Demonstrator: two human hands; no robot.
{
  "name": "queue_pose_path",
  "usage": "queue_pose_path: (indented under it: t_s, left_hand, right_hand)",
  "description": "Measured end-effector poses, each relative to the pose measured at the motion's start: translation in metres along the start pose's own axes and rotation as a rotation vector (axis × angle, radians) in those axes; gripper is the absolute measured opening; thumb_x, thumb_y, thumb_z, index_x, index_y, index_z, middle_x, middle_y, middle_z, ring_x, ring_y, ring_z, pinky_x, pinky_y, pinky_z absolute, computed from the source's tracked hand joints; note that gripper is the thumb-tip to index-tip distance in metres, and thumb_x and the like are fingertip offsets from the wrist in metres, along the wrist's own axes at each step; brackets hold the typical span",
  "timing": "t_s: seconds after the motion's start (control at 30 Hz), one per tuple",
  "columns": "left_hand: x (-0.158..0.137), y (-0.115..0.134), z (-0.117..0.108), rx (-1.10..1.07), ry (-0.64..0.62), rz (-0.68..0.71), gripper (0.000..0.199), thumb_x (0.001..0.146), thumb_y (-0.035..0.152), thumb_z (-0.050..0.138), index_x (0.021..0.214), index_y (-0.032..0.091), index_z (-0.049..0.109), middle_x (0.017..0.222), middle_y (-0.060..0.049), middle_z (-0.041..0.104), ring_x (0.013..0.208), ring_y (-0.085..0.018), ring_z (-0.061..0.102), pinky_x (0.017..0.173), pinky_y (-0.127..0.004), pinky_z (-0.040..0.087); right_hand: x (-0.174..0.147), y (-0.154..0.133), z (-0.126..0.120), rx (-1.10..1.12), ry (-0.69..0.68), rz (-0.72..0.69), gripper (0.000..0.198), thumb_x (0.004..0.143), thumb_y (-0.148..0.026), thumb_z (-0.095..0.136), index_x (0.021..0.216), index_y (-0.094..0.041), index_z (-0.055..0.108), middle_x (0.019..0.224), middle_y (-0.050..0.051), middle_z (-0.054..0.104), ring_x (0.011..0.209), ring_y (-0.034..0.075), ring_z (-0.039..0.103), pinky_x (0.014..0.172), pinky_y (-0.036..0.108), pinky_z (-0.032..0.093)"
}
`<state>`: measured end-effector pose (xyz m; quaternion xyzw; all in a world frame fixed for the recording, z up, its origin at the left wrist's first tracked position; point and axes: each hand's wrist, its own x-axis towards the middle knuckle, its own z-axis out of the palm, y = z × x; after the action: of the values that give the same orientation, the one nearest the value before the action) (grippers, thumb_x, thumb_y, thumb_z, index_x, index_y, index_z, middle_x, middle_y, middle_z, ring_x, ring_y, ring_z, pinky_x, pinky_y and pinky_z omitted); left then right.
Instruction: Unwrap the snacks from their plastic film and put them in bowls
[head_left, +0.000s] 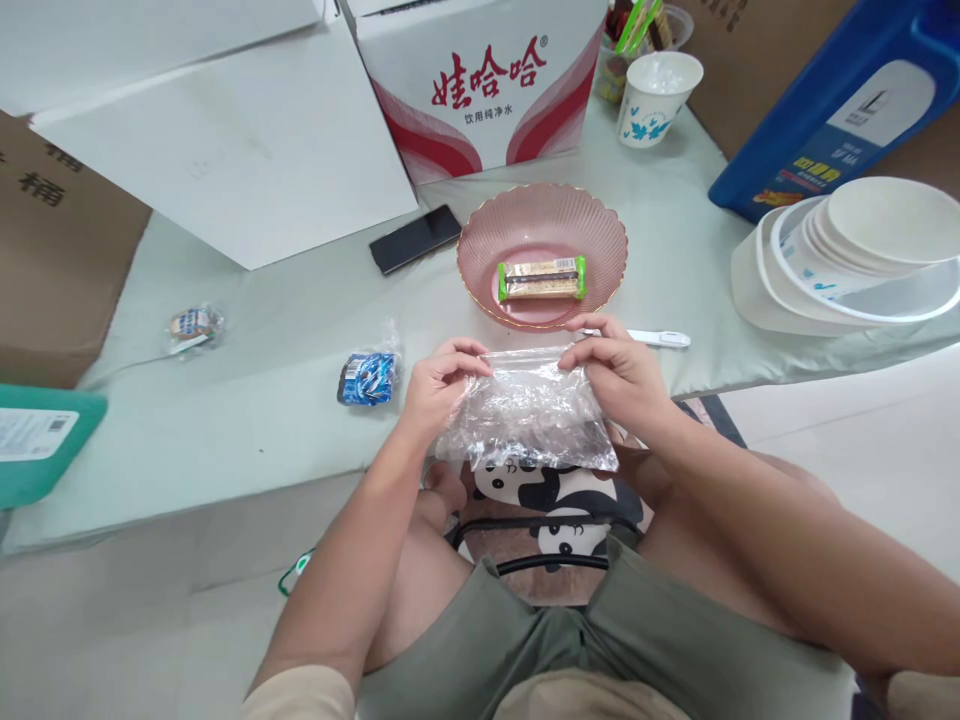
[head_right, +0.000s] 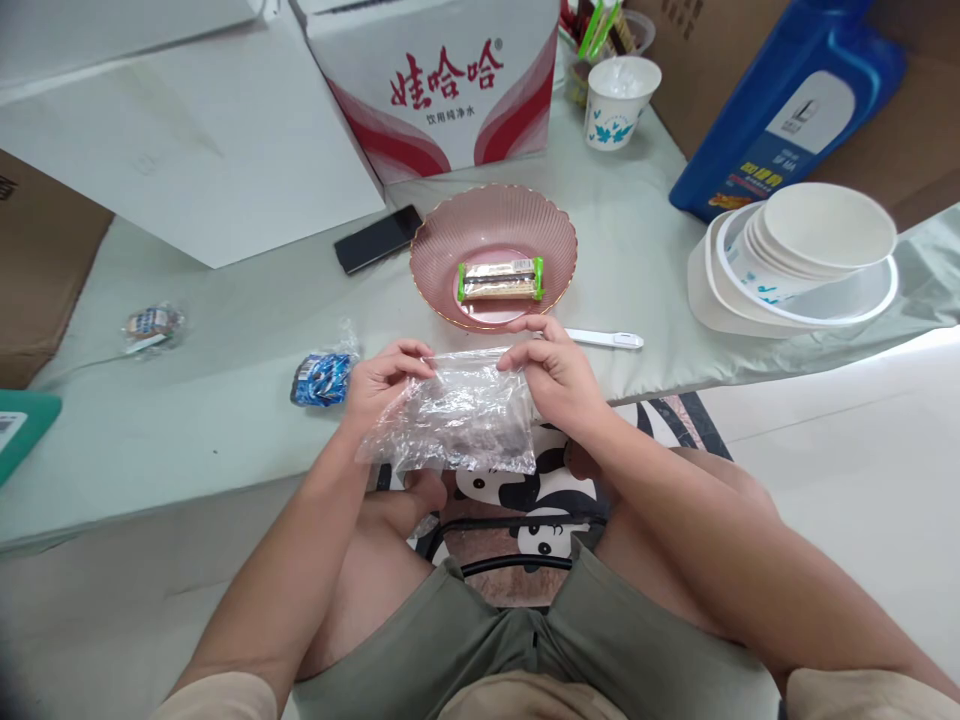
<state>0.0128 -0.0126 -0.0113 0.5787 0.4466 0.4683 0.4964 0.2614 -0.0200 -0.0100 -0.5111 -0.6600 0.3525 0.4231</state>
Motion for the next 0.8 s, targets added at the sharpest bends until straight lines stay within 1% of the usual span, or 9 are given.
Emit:
queue_pose_path:
  t_s: [0.1, 0.2, 0.3, 0.4, 0.47, 0.57, 0.6, 0.67, 0.8]
  left_hand:
    - [0.000, 0.002, -0.002, 0.026, 0.031, -0.030, 0.008, 0.073, 0.019, 0.073, 0.071, 0.023, 0.079, 0.098, -0.009, 0.070, 0.090, -0.021, 0.065, 0.078, -0.036, 0.054]
    - [-0.001, 0.002, -0.004, 0.017, 0.045, -0.066, 0.016, 0.072, 0.017, 0.066, 0.075, 0.023, 0.080, 0.103, -0.009, 0.071, 0.100, -0.023, 0.065, 0.089, -0.040, 0.054]
    - [-0.003, 0.002, -0.001, -0.177, 0.020, -0.066, 0.018, 0.075, 0.031, 0.064, 0.081, 0.021, 0.079, 0.110, -0.011, 0.068, 0.110, -0.026, 0.064, 0.095, -0.043, 0.056]
    - [-0.005, 0.005, 0.007, -0.340, -0.009, -0.092, 0.027, 0.072, 0.037, 0.078, 0.093, 0.025, 0.066, 0.125, -0.005, 0.064, 0.114, -0.025, 0.066, 0.091, -0.039, 0.060]
    - [-0.006, 0.006, 0.014, -0.357, -0.045, -0.147, 0.052, 0.064, 0.026, 0.089, 0.103, 0.030, 0.053, 0.127, 0.000, 0.064, 0.106, -0.020, 0.070, 0.084, -0.034, 0.062]
    - [-0.004, 0.009, 0.024, -0.303, -0.102, -0.255, 0.064, 0.069, 0.021, 0.088, 0.112, 0.032, 0.042, 0.097, 0.004, 0.073, 0.078, -0.013, 0.071, 0.069, -0.024, 0.058]
    - [-0.003, 0.010, 0.027, -0.279, -0.101, -0.281, 0.063, 0.070, 0.022, 0.087, 0.113, 0.031, 0.041, 0.086, 0.005, 0.073, 0.071, -0.011, 0.069, 0.066, -0.022, 0.056]
    - [0.000, 0.011, 0.031, -0.251, -0.072, -0.305, 0.062, 0.070, 0.024, 0.086, 0.114, 0.028, 0.043, 0.075, 0.006, 0.071, 0.065, -0.011, 0.066, 0.063, -0.021, 0.053]
    - [0.006, 0.010, 0.034, -0.248, -0.027, -0.302, 0.064, 0.068, 0.024, 0.087, 0.116, 0.028, 0.045, 0.074, 0.007, 0.072, 0.065, -0.011, 0.066, 0.062, -0.020, 0.051]
  right_hand:
    - [0.000, 0.001, -0.001, 0.095, 0.000, 0.035, 0.029, 0.084, -0.012, 0.048, 0.079, -0.024, 0.074, 0.121, 0.007, 0.063, 0.117, 0.024, 0.063, 0.097, 0.048, 0.055]
    - [-0.002, -0.002, -0.001, 0.198, -0.055, 0.046, 0.017, 0.087, -0.022, 0.055, 0.097, -0.024, 0.068, 0.126, 0.009, 0.057, 0.102, 0.021, 0.065, 0.087, 0.042, 0.059]
    - [-0.008, -0.008, 0.002, 0.225, -0.096, 0.062, 0.030, 0.086, -0.026, 0.064, 0.115, -0.027, 0.055, 0.128, 0.007, 0.052, 0.082, 0.013, 0.061, 0.080, 0.035, 0.059]
    - [-0.016, -0.014, 0.003, 0.237, -0.089, -0.011, 0.030, 0.088, -0.022, 0.059, 0.115, -0.028, 0.051, 0.123, 0.006, 0.050, 0.076, 0.010, 0.059, 0.077, 0.033, 0.058]
    - [-0.018, -0.016, 0.000, 0.256, -0.072, -0.101, 0.029, 0.089, -0.021, 0.058, 0.116, -0.028, 0.050, 0.121, 0.006, 0.050, 0.078, 0.011, 0.060, 0.075, 0.032, 0.058]
    - [-0.014, -0.014, -0.020, 0.140, -0.029, -0.219, 0.024, 0.091, -0.028, 0.060, 0.114, -0.028, 0.052, 0.117, 0.006, 0.057, 0.085, 0.016, 0.064, 0.078, 0.035, 0.059]
    - [-0.011, -0.012, -0.032, 0.041, 0.030, -0.234, 0.020, 0.092, -0.030, 0.059, 0.111, -0.028, 0.053, 0.113, 0.007, 0.060, 0.089, 0.018, 0.064, 0.081, 0.038, 0.058]
    - [0.000, -0.001, -0.066, -0.220, 0.251, -0.213, 0.011, 0.095, -0.031, 0.055, 0.105, -0.026, 0.057, 0.106, 0.008, 0.065, 0.095, 0.023, 0.065, 0.088, 0.044, 0.055]
    - [0.021, 0.039, -0.145, -0.694, 0.781, -0.053, 0.016, 0.091, -0.019, 0.056, 0.103, -0.021, 0.067, 0.109, 0.017, 0.072, 0.112, 0.034, 0.062, 0.100, 0.054, 0.041]
